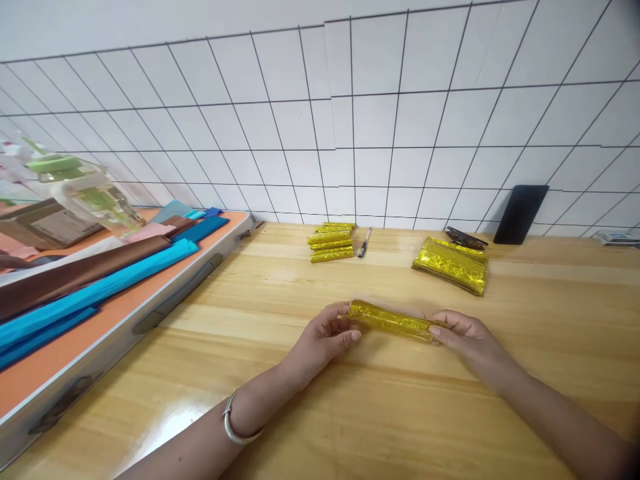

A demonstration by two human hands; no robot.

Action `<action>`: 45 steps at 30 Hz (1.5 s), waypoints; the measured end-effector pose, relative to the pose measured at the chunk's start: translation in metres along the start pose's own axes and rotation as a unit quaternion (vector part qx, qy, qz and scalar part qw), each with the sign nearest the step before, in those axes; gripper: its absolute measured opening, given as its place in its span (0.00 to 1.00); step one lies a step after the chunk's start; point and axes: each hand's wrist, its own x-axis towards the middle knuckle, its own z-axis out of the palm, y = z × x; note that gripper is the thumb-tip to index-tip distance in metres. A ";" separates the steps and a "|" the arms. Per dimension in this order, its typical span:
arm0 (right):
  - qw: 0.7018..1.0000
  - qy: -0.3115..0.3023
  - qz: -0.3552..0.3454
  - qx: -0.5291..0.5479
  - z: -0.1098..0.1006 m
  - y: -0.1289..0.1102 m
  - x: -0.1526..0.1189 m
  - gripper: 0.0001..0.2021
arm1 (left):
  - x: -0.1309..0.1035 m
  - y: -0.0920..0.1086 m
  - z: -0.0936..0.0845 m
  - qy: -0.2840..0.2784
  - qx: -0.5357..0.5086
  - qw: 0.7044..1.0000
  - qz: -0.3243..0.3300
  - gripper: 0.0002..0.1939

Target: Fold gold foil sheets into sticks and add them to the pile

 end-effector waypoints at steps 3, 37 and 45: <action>1.000 0.000 0.006 0.028 0.004 -0.001 0.000 0.17 | -0.004 0.004 0.008 0.014 -0.049 0.998 -0.026 0.16; 0.960 0.094 -0.181 -0.189 0.010 0.005 -0.010 0.12 | -0.009 -0.001 0.002 0.012 -0.119 0.983 -0.137 0.15; 0.988 0.102 -0.080 -0.080 0.010 0.011 -0.010 0.16 | -0.006 -0.006 0.003 0.112 0.074 0.989 0.056 0.19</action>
